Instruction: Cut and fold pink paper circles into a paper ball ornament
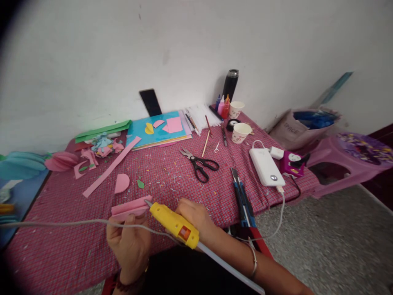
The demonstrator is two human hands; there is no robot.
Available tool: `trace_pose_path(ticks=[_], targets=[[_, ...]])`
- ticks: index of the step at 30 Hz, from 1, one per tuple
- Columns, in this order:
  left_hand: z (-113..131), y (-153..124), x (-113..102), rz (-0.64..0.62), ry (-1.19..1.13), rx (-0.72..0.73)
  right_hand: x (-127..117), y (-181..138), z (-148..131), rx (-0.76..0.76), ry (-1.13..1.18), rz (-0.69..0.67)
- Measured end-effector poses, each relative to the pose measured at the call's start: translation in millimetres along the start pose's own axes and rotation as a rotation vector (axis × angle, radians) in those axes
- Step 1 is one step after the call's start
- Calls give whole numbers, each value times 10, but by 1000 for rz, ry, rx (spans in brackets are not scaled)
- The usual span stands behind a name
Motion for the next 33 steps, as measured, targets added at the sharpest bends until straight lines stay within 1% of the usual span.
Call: trace_pose_path(ticks=[8,12,17,21,26,33], targets=[[6,0,-6,19,-34,-4,24,-30,59,46,-46,-19],[12,2,-17,8,-7,4,21,-27,55,40,-72,0],[24,-1,-40,42,13,5,28,-38,68,71,-79,-22],[35,-12,-45,24,13,11,46,-50,100,87,-77,-31],[-11,-29,-45,6,74,-28,29,-29,41,27,-67,-8],[-64,-28,-83,2,191,-27,11,-1,4,43,-40,-65]])
Point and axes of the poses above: each hand's wrist, its own y-axis towards the middle knuckle, its own x-axis out of the palm, z = x × y, the point moved 5 cm from there along y, towards the middle knuckle, and after that the axes turned 15 degrees about -z, right-handed, at the moved point
